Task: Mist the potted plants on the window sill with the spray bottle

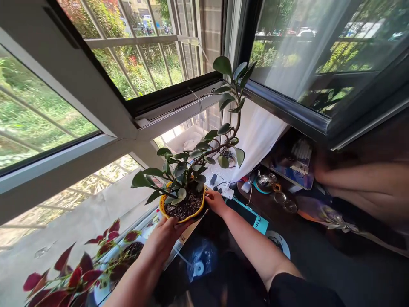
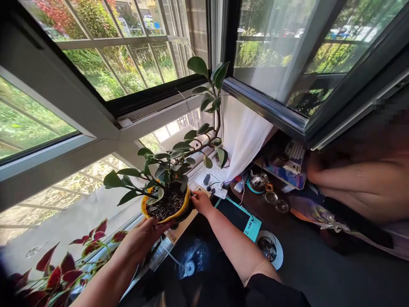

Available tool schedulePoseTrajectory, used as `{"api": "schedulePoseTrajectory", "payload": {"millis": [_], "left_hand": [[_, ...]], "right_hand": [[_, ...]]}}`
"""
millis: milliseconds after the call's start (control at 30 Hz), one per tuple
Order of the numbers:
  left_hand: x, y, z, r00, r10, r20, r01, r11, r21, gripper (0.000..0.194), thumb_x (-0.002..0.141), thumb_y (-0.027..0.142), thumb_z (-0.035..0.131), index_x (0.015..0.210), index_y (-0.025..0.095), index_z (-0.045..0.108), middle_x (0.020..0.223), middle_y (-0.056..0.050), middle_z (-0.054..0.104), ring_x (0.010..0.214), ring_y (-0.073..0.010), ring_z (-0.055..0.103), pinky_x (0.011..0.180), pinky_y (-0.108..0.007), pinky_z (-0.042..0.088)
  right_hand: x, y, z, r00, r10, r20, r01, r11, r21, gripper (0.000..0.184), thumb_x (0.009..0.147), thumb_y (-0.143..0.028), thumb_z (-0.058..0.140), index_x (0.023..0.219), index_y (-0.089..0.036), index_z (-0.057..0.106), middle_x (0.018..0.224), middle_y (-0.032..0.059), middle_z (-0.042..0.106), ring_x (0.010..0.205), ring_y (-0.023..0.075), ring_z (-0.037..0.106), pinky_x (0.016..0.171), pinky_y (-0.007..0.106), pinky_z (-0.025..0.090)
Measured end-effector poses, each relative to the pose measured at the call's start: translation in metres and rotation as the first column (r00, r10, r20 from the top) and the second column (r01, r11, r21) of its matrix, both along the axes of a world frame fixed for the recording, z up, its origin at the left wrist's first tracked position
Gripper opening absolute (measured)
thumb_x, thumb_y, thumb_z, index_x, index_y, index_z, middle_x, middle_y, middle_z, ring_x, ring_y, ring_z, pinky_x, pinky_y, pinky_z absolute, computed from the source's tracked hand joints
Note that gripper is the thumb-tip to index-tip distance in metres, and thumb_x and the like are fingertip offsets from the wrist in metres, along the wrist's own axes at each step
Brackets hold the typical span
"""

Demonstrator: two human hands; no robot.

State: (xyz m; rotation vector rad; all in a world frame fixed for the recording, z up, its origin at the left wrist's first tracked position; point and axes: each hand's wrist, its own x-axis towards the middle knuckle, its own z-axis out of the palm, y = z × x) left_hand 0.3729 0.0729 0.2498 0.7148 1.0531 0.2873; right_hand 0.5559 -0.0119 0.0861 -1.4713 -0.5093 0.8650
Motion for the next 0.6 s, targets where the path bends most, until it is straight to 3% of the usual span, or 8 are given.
{"api": "schedulePoseTrajectory", "payload": {"millis": [233,367,600], "left_hand": [[0.091,0.025,-0.037,0.997,-0.08,-0.007,0.08,0.996,0.05,0.033,0.085,0.001,0.054,0.113,0.018,0.054,0.096,-0.01,0.078,0.104,-0.0283,0.079,0.095,-0.04,0.067],[0.138,0.042,-0.07,0.992,-0.125,0.031,0.123,0.99,0.067,0.029,0.084,0.002,0.057,0.109,0.018,0.053,0.105,-0.012,0.077,0.105,-0.0279,0.078,0.1,-0.041,0.065],[0.21,0.071,-0.129,0.988,-0.128,0.087,0.126,0.992,0.031,0.045,0.077,0.003,0.061,0.118,0.018,0.05,0.125,-0.015,0.072,0.101,-0.028,0.077,0.104,-0.05,0.063]], "right_hand": [[0.088,0.023,-0.037,0.991,-0.1,-0.086,0.097,0.995,-0.031,0.027,0.078,-0.038,0.068,0.097,-0.021,0.077,0.064,-0.0024,0.066,0.058,0.0166,0.06,0.057,0.027,0.053],[0.134,0.037,-0.064,0.986,-0.126,-0.108,0.127,0.992,-0.001,0.028,0.073,-0.04,0.066,0.091,-0.019,0.074,0.064,-0.0026,0.065,0.056,0.015,0.057,0.054,0.025,0.049],[0.202,0.057,-0.105,0.984,-0.153,-0.092,0.15,0.988,-0.047,0.025,0.072,-0.043,0.066,0.084,-0.021,0.067,0.064,-0.0031,0.062,0.059,0.014,0.055,0.056,0.024,0.046]]}}
